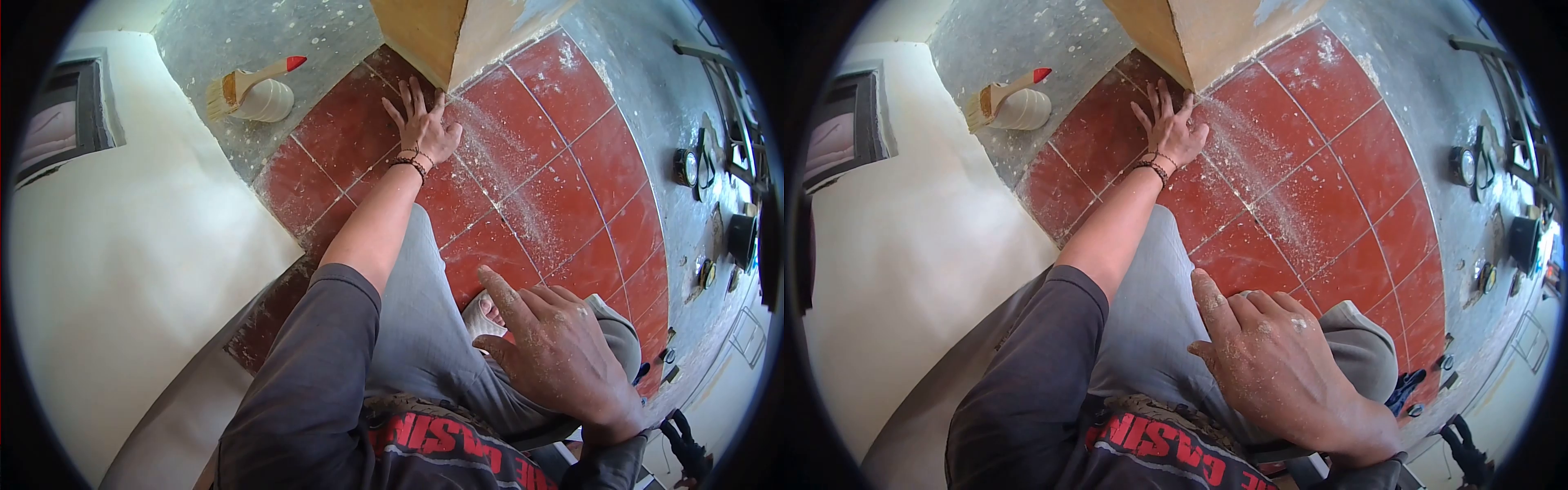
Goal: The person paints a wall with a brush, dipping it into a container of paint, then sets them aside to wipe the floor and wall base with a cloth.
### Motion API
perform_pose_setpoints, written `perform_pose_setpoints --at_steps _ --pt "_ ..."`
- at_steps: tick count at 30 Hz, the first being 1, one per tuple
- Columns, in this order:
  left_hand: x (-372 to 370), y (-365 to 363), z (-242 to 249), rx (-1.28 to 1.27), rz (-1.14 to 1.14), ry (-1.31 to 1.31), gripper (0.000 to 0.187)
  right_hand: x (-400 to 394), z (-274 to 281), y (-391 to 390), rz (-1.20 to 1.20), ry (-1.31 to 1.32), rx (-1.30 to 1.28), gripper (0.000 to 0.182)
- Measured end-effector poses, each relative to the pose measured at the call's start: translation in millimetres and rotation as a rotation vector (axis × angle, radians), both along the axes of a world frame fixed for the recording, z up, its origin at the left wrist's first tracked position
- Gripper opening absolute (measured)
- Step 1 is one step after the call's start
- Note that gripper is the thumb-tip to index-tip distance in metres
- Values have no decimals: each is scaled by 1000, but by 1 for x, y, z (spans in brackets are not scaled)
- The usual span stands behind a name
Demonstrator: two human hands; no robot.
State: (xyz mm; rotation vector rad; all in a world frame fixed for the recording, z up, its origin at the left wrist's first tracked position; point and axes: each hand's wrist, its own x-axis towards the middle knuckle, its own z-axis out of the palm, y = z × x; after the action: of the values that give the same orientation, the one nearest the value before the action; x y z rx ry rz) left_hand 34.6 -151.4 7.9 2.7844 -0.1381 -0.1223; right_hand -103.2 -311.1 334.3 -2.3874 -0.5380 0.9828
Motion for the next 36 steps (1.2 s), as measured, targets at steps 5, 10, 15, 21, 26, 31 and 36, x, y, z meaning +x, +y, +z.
perform_pose_setpoints --at_steps 5,10,15,21,26,31,36 --pt "-4 1 7 -153 2 11 69 3 2 -3 -37 -14 39 71" --pt "-21 27 45 -219 196 10 58 6 2 -8 -118 -100 72 70" --pt "-40 75 95 -1674 199 410 69 -3 16 -6 -54 -172 110 66" --pt "-72 93 166 -1984 189 562 64 -37 43 -5 -6 -262 115 57" --pt "-116 120 147 -1587 544 456 63 -56 47 24 213 -186 125 46" --pt "-135 120 136 -1319 474 421 62 -72 37 33 234 -327 117 39" --pt "-59 59 54 -935 148 253 72 -90 60 23 131 -480 114 35"
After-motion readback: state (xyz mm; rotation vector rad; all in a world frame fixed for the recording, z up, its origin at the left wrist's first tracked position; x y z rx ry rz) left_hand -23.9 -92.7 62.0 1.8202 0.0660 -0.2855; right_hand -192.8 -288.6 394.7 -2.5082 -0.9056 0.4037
